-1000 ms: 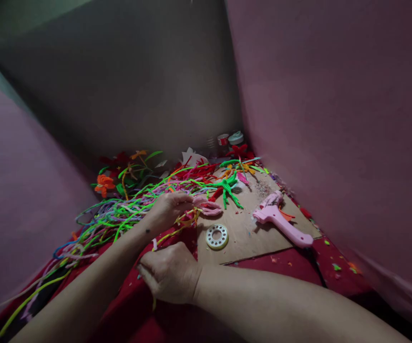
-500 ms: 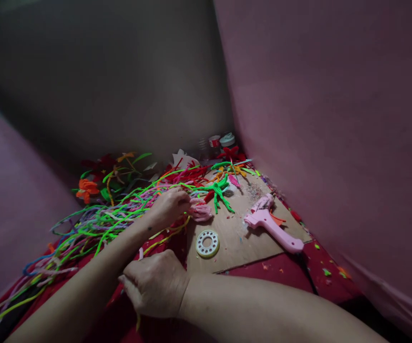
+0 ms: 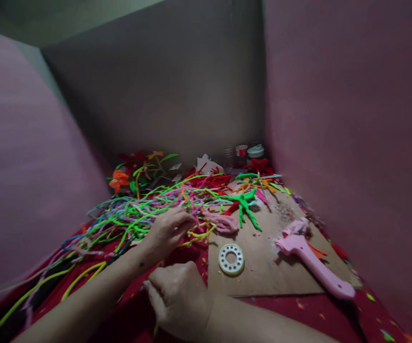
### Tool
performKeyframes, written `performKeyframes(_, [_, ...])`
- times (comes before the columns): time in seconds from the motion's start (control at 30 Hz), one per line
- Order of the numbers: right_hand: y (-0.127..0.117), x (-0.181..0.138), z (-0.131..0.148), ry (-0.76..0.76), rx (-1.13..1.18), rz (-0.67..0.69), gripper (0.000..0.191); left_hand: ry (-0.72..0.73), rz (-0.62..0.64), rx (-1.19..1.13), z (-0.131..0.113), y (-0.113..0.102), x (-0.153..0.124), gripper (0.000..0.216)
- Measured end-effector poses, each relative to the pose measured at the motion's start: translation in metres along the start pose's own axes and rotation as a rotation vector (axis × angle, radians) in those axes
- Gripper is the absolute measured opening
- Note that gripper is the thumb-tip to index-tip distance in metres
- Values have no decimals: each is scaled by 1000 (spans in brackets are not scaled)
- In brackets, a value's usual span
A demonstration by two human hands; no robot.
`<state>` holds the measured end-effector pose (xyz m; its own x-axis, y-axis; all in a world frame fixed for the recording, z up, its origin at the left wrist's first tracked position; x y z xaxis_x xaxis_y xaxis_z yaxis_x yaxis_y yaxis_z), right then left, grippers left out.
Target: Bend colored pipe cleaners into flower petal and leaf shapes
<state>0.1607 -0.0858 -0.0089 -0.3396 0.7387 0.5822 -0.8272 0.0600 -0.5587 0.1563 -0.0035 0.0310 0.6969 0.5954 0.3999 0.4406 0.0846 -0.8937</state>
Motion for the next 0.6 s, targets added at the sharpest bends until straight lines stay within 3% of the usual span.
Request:
performKeyframes(0.1, [4, -3, 2, 1, 57, 18, 24, -18, 37, -51, 4, 4, -28, 14])
performKeyframes(0.27, [14, -8, 16, -144, 32, 86, 23, -9, 56, -10, 7, 6, -60, 13])
performKeyframes(0.43, [23, -16, 21, -268, -71, 101, 24, 25, 127, 58, 9, -1, -77, 17])
performKeyframes(0.6, [25, -21, 14, -291, -113, 89, 22, -18, 155, 115, 28, -15, -81, 19])
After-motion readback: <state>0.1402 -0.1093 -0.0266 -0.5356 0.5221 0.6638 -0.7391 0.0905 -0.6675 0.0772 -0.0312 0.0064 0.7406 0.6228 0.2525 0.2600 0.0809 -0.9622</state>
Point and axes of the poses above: each hand's wrist, its own x-axis towards the middle knuckle, its own y-axis out of the palm, z = x × y, the point moved 8 cm from there along x, towards the middle knuckle, and after that the axes turned 5 degrees about y, right-handed, at the moved point
